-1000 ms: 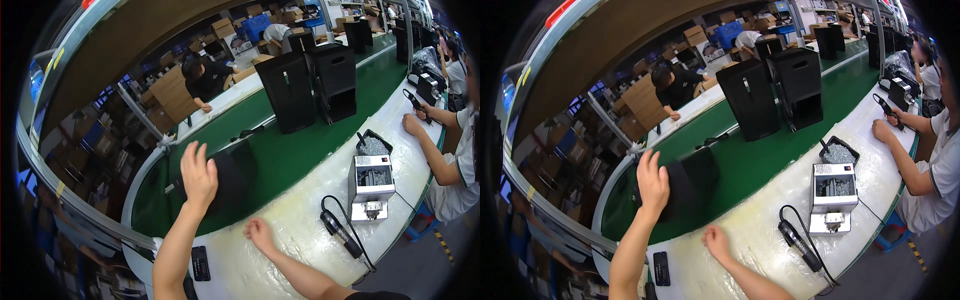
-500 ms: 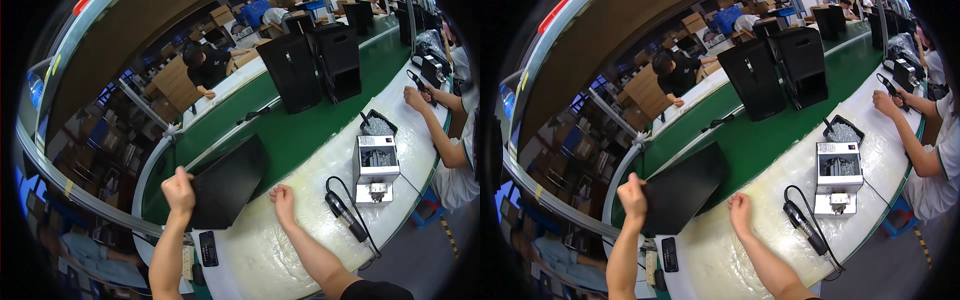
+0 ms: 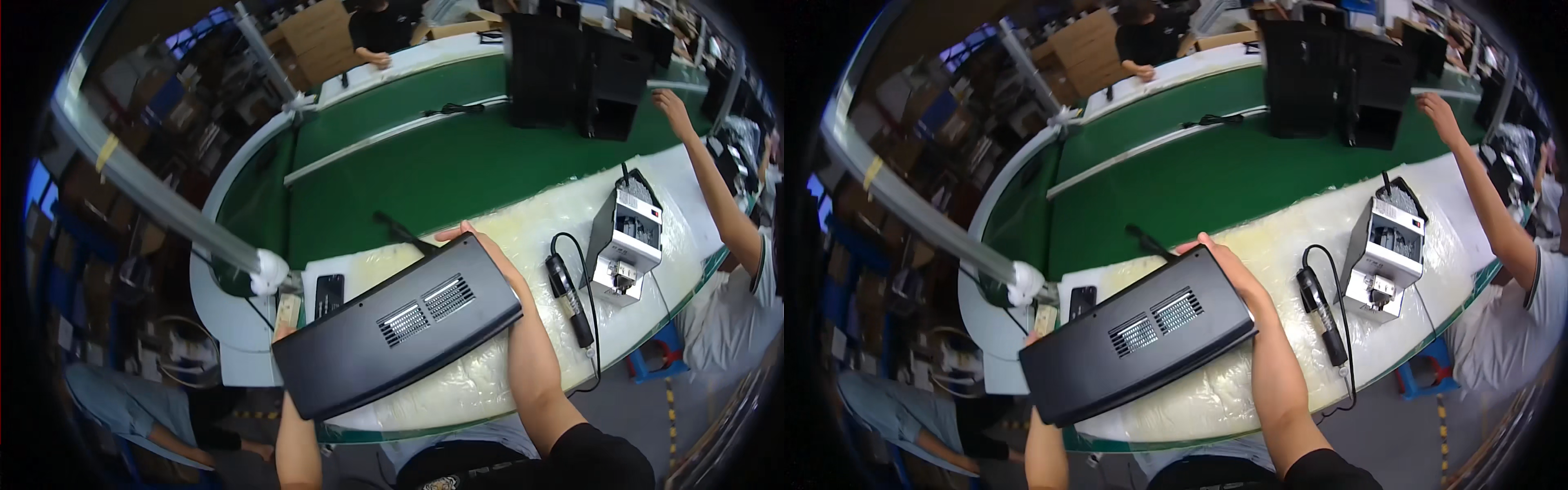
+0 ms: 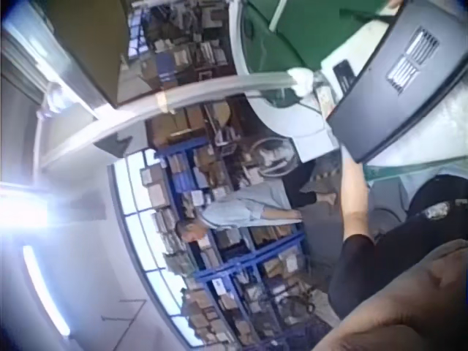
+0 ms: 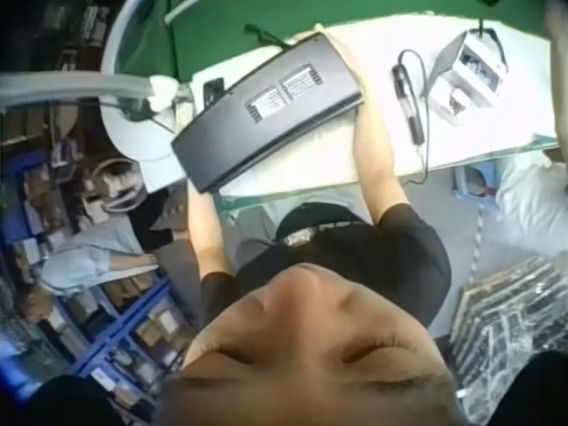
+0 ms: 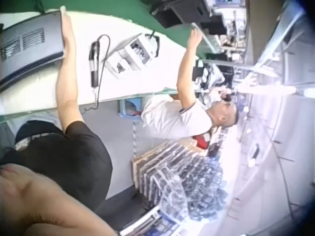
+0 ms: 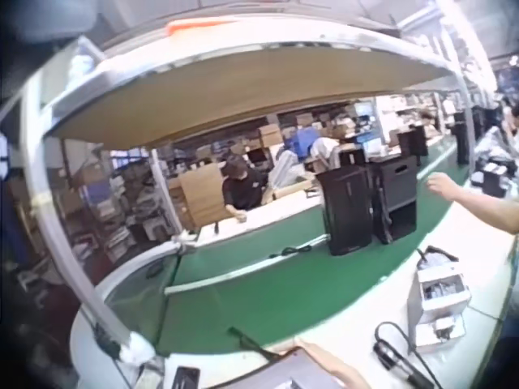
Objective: Assemble and screw together the housing for an electronic device at a factory station.
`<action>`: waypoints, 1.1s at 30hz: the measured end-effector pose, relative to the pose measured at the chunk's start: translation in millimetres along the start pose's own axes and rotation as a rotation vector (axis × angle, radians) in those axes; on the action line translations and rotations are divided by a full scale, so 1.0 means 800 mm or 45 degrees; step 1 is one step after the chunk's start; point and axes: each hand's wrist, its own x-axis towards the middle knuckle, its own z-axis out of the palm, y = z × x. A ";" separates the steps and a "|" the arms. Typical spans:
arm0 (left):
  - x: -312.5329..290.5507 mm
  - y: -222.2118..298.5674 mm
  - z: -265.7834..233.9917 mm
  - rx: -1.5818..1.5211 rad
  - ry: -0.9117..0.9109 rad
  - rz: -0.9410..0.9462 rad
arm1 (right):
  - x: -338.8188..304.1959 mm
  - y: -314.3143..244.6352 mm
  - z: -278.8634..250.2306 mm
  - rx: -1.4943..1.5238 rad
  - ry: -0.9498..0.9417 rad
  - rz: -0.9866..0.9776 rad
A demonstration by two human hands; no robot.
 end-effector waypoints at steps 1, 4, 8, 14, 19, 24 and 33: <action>0.004 -0.019 -0.005 -0.051 0.133 -0.130 | -0.002 -0.003 0.001 -0.231 0.059 0.019; -0.054 -0.005 0.065 -0.169 -0.044 -0.376 | -0.046 -0.020 -0.005 -0.631 0.099 -0.179; -0.057 -0.016 0.064 -0.600 -0.561 -0.663 | -0.116 -0.014 -0.018 -0.536 0.348 -0.040; -0.062 -0.012 0.110 -0.491 -0.776 -0.659 | -0.191 0.016 -0.082 -2.156 0.989 -0.337; -0.036 0.004 0.096 0.546 -0.521 0.007 | -0.183 0.025 -0.077 -2.221 1.058 0.060; -0.080 0.114 0.192 0.879 -0.707 0.413 | -0.211 -0.008 -0.062 -2.007 1.015 -0.153; -0.222 0.064 0.371 1.654 -1.580 1.292 | -0.304 -0.149 -0.066 -0.870 1.453 -1.224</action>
